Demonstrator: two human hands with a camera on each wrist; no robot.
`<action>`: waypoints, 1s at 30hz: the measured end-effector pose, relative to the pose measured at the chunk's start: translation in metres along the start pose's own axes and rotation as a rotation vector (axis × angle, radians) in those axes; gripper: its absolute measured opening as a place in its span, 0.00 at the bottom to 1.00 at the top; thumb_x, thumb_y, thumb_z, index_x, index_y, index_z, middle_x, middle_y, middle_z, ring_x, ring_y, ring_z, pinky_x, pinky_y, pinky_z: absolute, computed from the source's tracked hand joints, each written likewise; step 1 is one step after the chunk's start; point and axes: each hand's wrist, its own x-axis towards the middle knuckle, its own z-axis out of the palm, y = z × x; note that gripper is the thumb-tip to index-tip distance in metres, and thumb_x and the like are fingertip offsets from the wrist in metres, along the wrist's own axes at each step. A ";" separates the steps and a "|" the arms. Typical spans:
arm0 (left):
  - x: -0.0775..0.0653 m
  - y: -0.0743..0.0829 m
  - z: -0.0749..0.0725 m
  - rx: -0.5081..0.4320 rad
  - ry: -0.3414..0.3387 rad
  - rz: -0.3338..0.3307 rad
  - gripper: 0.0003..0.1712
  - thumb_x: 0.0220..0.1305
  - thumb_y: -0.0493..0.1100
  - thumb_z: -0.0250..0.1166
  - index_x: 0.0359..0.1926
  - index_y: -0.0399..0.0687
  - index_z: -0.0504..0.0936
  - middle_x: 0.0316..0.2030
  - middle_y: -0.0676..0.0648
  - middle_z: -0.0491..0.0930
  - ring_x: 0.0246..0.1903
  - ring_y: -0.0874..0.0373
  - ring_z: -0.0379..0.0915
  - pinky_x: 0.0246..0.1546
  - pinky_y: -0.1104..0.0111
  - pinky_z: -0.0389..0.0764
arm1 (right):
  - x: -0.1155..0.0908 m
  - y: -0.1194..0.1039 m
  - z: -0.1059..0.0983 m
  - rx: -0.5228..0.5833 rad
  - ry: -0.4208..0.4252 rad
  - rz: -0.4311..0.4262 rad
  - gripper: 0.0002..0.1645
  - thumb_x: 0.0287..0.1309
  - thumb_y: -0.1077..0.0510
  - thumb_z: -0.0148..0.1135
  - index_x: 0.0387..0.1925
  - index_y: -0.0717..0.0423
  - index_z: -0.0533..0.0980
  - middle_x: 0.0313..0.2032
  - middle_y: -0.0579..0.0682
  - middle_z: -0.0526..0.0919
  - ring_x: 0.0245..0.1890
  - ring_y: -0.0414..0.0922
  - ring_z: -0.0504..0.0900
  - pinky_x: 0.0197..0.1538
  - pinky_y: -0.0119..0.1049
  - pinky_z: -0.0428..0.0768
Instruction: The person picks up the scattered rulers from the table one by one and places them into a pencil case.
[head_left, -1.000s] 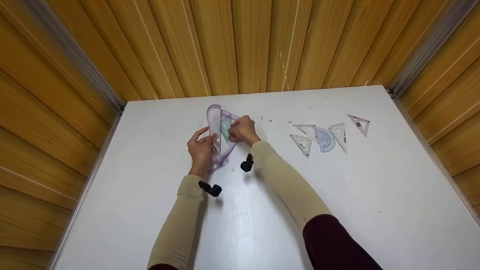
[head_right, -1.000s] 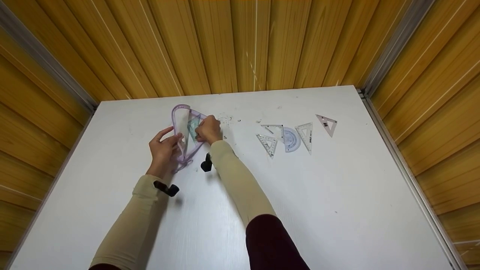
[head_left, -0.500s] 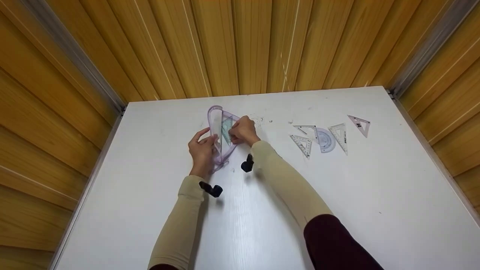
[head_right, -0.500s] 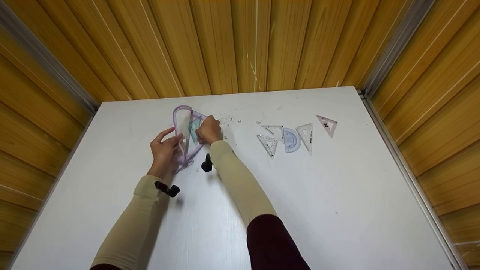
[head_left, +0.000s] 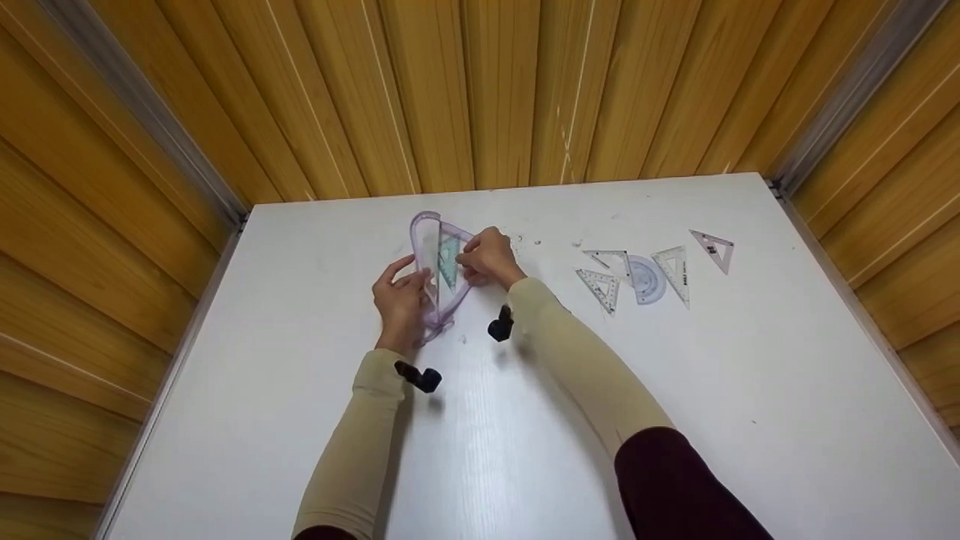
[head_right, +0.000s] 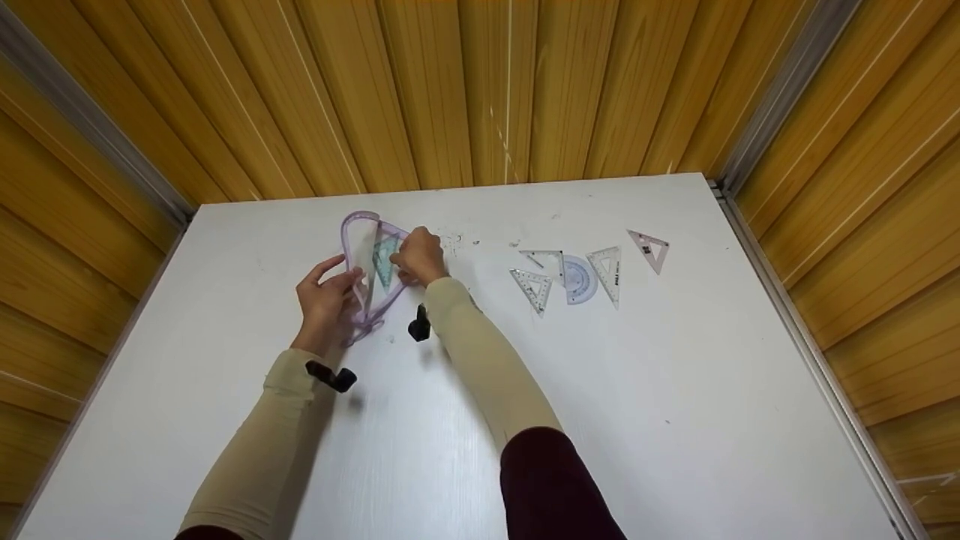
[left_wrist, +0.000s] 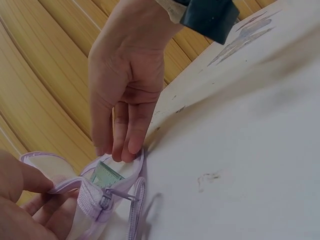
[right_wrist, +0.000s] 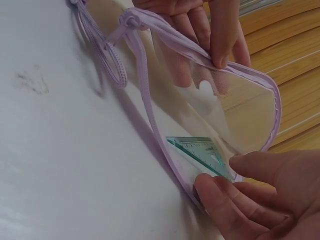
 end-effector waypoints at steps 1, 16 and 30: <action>0.001 0.000 0.000 0.002 0.001 -0.009 0.24 0.67 0.35 0.70 0.64 0.43 0.80 0.42 0.38 0.88 0.30 0.55 0.82 0.23 0.72 0.77 | -0.001 0.000 -0.002 0.008 -0.005 -0.008 0.16 0.61 0.60 0.73 0.48 0.63 0.83 0.34 0.55 0.89 0.30 0.49 0.90 0.35 0.39 0.87; 0.005 0.000 -0.005 0.014 0.011 -0.009 0.25 0.66 0.36 0.71 0.64 0.42 0.80 0.40 0.38 0.88 0.30 0.54 0.81 0.24 0.73 0.77 | -0.008 0.007 -0.035 0.071 -0.066 -0.189 0.29 0.63 0.58 0.72 0.64 0.62 0.76 0.46 0.57 0.88 0.45 0.56 0.88 0.43 0.46 0.87; 0.002 0.001 -0.006 0.014 0.011 -0.044 0.25 0.67 0.34 0.70 0.64 0.43 0.80 0.42 0.37 0.87 0.35 0.52 0.84 0.29 0.71 0.80 | -0.018 0.022 -0.061 -0.004 -0.096 -0.266 0.35 0.64 0.55 0.72 0.70 0.52 0.72 0.55 0.56 0.84 0.49 0.56 0.87 0.50 0.44 0.85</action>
